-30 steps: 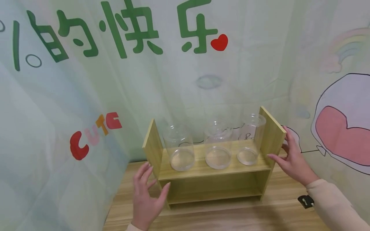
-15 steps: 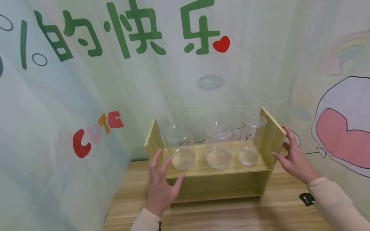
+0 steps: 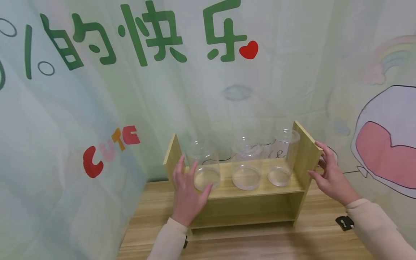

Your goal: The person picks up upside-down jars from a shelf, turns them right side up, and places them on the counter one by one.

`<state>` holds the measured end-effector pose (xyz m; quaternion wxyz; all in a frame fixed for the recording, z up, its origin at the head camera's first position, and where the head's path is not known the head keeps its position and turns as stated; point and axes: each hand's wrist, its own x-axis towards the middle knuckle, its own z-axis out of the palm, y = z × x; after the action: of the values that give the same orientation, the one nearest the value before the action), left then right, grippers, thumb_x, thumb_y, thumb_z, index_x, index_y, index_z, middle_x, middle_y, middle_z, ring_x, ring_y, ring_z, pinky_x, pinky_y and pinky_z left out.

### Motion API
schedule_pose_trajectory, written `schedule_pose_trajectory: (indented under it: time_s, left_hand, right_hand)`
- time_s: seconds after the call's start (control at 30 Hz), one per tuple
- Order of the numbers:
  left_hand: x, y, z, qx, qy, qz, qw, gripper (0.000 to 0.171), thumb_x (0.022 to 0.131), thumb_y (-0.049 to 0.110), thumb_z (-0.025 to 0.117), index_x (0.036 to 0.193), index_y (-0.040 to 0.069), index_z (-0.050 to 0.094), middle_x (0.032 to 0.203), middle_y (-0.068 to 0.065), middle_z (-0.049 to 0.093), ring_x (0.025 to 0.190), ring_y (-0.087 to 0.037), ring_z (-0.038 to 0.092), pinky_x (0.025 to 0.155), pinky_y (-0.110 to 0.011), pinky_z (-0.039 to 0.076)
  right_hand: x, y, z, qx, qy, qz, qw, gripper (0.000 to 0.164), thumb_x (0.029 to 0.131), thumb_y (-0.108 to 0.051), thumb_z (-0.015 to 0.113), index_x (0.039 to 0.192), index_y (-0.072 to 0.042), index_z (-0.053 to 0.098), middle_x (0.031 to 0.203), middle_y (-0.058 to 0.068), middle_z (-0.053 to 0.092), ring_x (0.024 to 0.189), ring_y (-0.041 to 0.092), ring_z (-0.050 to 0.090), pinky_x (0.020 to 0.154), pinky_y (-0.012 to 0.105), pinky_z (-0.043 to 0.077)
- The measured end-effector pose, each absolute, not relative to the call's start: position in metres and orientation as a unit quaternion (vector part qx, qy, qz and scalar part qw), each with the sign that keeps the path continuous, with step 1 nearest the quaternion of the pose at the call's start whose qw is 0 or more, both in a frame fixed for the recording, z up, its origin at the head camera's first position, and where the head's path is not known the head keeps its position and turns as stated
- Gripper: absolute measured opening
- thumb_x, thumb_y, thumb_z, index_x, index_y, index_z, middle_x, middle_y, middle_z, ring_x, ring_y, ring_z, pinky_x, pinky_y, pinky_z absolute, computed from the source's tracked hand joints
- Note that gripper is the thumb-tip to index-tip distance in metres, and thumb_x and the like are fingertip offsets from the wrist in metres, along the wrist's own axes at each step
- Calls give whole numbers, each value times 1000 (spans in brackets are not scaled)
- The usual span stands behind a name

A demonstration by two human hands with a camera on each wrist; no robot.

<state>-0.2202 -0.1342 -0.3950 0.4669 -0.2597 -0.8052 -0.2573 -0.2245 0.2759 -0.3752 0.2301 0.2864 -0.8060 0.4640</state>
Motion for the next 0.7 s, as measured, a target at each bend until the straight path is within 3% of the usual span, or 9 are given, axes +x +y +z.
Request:
schedule_pose_trajectory:
  time_s: [0.07,0.23,0.4,0.53,0.6,0.7]
  left_hand:
    - [-224,-133,-395,-250,-807,-258,468,86,62,24,79,134,6,35,145,-21,11,129,-38,16,101,-52,23]
    - [-230,-129,-392,-225,-815,-251,471,91,60,28,81,135,8,34,145,-20,11,130,-36,16,98,-51,29]
    - [-235,-127,-388,-187,-832,-242,462,101,57,38,82,139,13,28,147,-15,7,130,-33,17,95,-50,35]
    - [-240,-124,-384,-168,-838,-246,457,103,56,41,82,138,14,27,147,-14,6,130,-32,20,91,-49,39]
    - [-243,-123,-383,-161,-840,-249,454,102,57,42,82,138,15,27,148,-14,5,129,-33,22,88,-49,43]
    - [-246,-119,-381,-148,-842,-255,451,101,57,43,82,138,17,27,148,-13,5,126,-36,26,78,-48,48]
  right_hand:
    - [-225,276,-375,286,-804,470,225,95,71,28,54,144,-10,5,130,24,29,116,11,41,67,19,51]
    - [-226,277,-376,274,-813,462,224,95,72,26,55,144,-12,5,130,23,31,113,29,43,68,19,50]
    - [-226,276,-377,271,-813,465,221,95,73,26,55,144,-12,5,130,22,32,112,28,44,68,20,51]
    - [-227,275,-377,265,-815,466,219,95,73,26,55,144,-13,6,129,23,33,111,35,44,67,23,52]
    - [-227,275,-376,261,-816,467,219,95,73,26,55,144,-13,6,129,23,33,112,32,45,66,23,52]
    - [-227,277,-376,265,-812,471,221,95,72,27,55,144,-12,6,129,24,33,112,16,46,65,23,52]
